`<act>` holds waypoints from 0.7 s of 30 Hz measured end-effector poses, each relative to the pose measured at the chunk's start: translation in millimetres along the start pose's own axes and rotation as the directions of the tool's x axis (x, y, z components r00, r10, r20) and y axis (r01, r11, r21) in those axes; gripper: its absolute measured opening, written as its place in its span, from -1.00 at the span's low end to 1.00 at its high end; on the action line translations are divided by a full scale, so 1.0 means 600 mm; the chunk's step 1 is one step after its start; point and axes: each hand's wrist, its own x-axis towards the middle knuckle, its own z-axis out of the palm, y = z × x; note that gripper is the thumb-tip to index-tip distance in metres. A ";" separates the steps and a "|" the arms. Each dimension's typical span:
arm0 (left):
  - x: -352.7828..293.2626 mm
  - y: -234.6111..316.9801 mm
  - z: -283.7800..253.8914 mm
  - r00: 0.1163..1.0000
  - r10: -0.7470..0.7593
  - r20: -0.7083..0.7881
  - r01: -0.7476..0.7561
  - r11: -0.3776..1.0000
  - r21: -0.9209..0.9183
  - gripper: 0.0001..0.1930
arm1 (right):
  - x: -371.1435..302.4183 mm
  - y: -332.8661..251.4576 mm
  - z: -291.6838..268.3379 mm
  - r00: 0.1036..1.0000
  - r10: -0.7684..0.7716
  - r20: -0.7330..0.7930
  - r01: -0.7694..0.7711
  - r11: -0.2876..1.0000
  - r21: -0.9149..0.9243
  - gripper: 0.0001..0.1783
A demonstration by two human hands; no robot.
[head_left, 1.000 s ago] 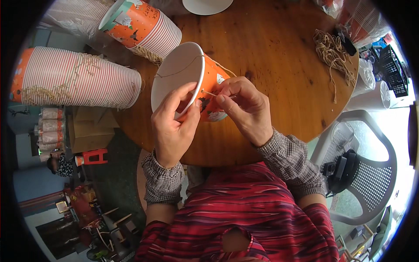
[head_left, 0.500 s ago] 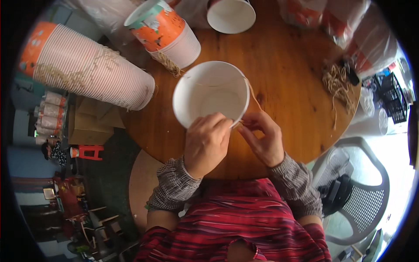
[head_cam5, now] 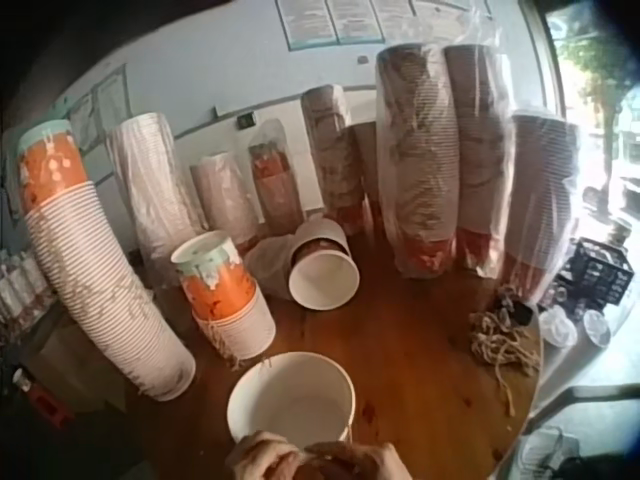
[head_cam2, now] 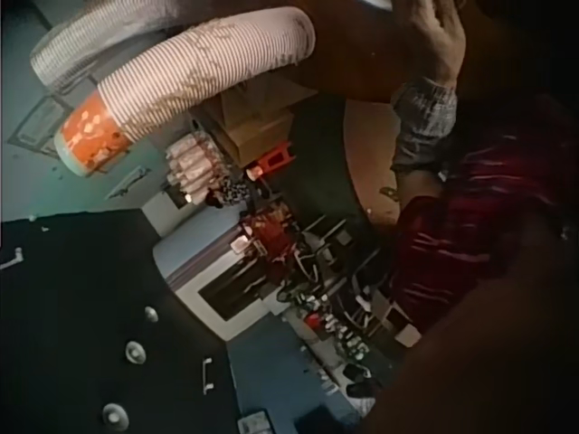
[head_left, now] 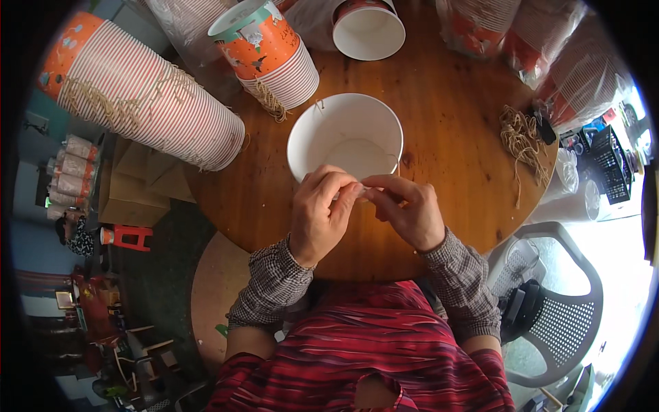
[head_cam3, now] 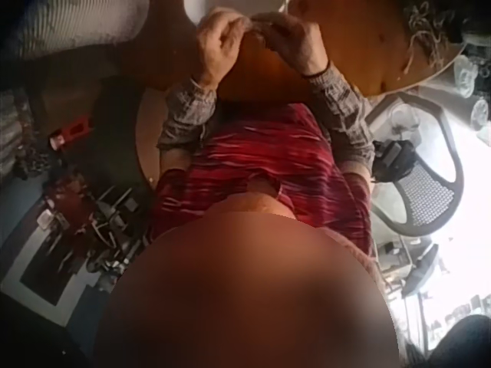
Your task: Attaching twine handles to paper buckets.
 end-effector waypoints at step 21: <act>-0.014 0.013 0.027 1.000 0.001 -0.028 -0.001 1.000 0.014 -0.88 | -0.012 0.004 0.001 0.978 -0.179 -0.109 0.190 0.977 0.094 -0.71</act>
